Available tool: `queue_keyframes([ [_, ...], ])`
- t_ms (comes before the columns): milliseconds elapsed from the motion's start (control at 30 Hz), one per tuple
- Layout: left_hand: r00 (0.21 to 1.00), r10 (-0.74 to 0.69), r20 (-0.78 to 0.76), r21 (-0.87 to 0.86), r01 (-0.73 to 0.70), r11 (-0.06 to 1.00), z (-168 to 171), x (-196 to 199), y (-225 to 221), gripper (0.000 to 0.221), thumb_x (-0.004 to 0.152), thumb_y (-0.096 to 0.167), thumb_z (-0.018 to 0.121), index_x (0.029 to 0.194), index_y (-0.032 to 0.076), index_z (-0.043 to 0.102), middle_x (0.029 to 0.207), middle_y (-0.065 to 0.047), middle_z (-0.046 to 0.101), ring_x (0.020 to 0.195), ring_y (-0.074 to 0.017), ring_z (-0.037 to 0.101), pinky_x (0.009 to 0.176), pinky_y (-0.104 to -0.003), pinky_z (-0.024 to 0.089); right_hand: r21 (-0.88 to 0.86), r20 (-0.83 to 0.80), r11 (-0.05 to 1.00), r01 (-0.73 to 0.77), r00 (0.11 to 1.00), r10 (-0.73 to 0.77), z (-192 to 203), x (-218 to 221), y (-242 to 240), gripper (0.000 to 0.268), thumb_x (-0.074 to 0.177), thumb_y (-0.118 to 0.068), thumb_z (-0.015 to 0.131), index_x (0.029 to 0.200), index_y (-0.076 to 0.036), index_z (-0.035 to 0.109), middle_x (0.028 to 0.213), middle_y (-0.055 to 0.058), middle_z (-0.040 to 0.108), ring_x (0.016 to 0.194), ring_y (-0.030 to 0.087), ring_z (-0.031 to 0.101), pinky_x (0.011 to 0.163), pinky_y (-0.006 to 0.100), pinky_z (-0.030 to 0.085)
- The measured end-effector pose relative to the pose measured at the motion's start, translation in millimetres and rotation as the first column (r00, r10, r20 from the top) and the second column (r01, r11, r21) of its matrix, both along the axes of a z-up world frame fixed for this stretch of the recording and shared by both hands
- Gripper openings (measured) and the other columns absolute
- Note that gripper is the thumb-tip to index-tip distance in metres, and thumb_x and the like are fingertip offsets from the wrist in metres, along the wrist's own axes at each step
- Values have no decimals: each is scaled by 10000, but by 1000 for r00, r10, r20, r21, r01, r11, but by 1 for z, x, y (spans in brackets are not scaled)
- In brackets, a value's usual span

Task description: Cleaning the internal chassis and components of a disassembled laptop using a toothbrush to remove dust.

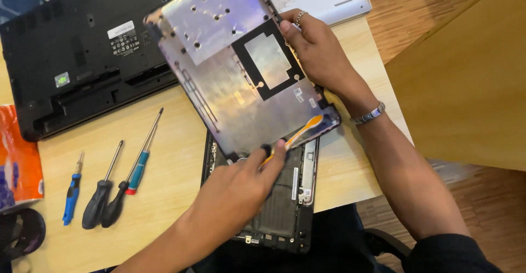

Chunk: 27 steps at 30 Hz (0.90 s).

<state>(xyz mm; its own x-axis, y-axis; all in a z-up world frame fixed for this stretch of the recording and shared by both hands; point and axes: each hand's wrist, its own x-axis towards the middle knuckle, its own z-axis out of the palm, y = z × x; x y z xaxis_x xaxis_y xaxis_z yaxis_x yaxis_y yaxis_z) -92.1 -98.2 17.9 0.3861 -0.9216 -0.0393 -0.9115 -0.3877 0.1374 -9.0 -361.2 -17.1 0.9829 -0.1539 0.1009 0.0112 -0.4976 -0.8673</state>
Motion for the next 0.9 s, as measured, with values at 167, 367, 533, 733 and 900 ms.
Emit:
queue_keyframes([
  [167,962,273,-22,-166,-272,948,42,15,62,459,911,130,633,1363,100,566,952,-74,633,657,-229,682,424,-411,496,88,207,983,164,962,-179,6,-7,16,414,1104,-409,359,1150,-89,618,924,2,609,833,133,540,700,314,421],
  [367,583,768,-263,-88,-808,583,0,-25,86,579,892,634,642,1010,89,487,835,-18,557,677,-191,569,539,-363,485,232,425,951,204,858,-288,9,-9,3,325,1167,-350,395,1072,-85,558,966,4,513,889,111,466,785,310,416],
  [533,728,660,-188,-270,-684,678,-14,-62,74,324,1002,297,651,961,19,488,1122,-169,525,948,-344,549,691,-422,490,343,438,904,256,807,-395,-10,-2,-30,369,1163,-421,480,913,-163,395,890,-47,394,841,83,364,742,309,346],
  [733,861,493,-127,-384,-501,776,-29,-38,98,224,1037,191,528,891,28,484,1162,-222,570,986,-364,551,799,-458,435,614,443,784,90,783,-437,15,-2,-25,451,988,-514,652,974,-71,571,878,96,629,763,235,674,742,432,714],
  [900,950,282,136,-296,-233,926,-17,13,129,246,1059,214,549,887,41,514,1194,-250,669,1022,-363,666,760,-464,486,573,413,798,186,776,-477,13,-4,-26,456,991,-552,607,1012,-96,618,897,20,635,807,139,651,743,325,637],
])
